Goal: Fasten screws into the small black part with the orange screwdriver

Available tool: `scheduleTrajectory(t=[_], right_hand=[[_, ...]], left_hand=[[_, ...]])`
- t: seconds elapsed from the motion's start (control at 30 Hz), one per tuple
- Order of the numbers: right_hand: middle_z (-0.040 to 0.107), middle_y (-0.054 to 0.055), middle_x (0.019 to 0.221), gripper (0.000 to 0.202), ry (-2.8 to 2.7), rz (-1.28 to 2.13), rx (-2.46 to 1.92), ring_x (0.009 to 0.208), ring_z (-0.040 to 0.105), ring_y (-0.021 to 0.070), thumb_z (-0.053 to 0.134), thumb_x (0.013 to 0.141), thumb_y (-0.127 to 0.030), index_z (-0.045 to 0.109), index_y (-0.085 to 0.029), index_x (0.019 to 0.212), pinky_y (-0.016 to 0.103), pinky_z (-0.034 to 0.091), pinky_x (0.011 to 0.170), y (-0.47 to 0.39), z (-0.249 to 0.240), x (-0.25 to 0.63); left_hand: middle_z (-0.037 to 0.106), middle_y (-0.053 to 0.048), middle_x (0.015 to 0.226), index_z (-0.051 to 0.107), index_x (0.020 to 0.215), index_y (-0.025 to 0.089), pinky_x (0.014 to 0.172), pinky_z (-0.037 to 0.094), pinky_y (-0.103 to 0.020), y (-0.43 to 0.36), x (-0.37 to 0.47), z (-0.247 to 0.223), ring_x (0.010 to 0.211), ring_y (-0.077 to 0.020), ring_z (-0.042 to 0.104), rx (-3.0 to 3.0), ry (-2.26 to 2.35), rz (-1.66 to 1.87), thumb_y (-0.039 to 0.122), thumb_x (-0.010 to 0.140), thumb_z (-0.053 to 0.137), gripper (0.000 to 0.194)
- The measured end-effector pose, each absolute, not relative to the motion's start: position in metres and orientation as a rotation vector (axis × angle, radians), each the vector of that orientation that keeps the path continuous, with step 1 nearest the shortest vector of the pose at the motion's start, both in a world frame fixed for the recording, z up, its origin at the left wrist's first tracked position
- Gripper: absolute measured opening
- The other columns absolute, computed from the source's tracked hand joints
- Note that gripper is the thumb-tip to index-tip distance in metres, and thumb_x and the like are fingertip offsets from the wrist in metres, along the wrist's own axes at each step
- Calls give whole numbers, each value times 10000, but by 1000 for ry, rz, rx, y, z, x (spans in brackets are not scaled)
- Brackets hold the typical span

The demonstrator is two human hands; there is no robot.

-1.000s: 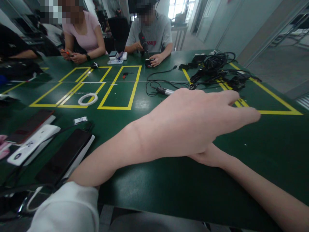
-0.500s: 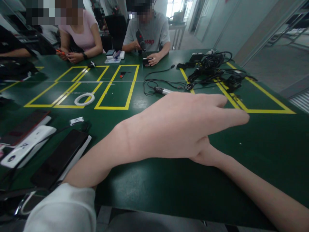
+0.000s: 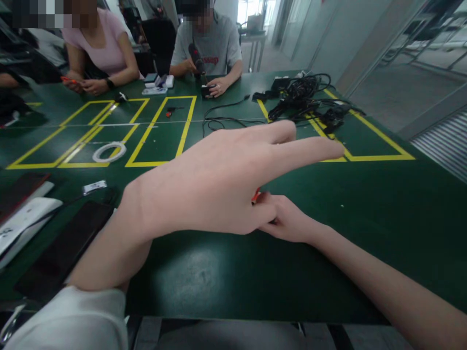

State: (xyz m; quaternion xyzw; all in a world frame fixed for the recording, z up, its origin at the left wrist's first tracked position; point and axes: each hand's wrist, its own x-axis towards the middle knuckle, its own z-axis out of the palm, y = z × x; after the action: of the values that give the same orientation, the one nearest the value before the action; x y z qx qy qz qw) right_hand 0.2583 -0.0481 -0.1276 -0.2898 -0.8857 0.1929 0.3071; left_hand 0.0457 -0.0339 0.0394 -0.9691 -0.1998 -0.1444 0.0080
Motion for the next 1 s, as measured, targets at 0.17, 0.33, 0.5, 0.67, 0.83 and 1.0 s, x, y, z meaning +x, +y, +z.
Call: scheduleTrajectory(t=[0.17, 0.33, 0.5, 0.67, 0.83, 1.0], right_hand=[[740, 92, 978, 181, -2367, 518, -772, 876, 719, 231, 606, 1005, -325, 651, -178, 1102, 322, 562, 759, -48, -127, 257], [737, 85, 989, 184, -2363, 510, -795, 851, 717, 220, 596, 1012, -344, 652, -190, 1096, 308, 551, 726, -48, -128, 257], [747, 84, 981, 186, -2367, 507, -801, 841, 716, 222, 618, 1000, -332, 650, -183, 1106, 316, 554, 739, -47, -128, 256], [748, 85, 1004, 194, -2376, 526, -825, 869, 726, 226, 604, 1008, -345, 651, -189, 1113, 316, 552, 742, -47, -127, 257], [750, 85, 1008, 194, -2379, 538, -847, 886, 721, 229, 632, 990, -339, 659, -196, 1119, 318, 550, 760, -47, -128, 257], [746, 91, 1012, 210, -2390, 544, -847, 871, 720, 227, 624, 997, -337, 651, -179, 1132, 315, 549, 744, -47, -128, 256]], left_hand=[[660, -46, 1257, 475, 1522, 282, 797, 522, -290, -33, 44, 40, 996, -193, 682, -3050, -617, -493, 141, 943, 430, 598], [640, -62, 1257, 485, 1523, 280, 746, 519, -287, -33, 44, 39, 909, -183, 668, -3041, -588, -472, 165, 926, 460, 609], [662, -51, 1197, 406, 1561, 317, 808, 541, -298, -33, 44, 37, 974, -209, 684, -2976, -686, -538, 214, 956, 475, 618], [630, -67, 1285, 491, 1499, 298, 790, 521, -279, -35, 44, 38, 987, -191, 675, -3029, -612, -460, 144, 940, 450, 581], [652, -66, 1227, 499, 1489, 285, 846, 520, -316, -35, 43, 39, 1026, -217, 667, -2981, -676, -474, 221, 977, 479, 517], [623, -90, 1282, 443, 1545, 280, 853, 517, -300, -36, 42, 39, 1000, -195, 659, -3008, -683, -425, 167, 951, 477, 605]])
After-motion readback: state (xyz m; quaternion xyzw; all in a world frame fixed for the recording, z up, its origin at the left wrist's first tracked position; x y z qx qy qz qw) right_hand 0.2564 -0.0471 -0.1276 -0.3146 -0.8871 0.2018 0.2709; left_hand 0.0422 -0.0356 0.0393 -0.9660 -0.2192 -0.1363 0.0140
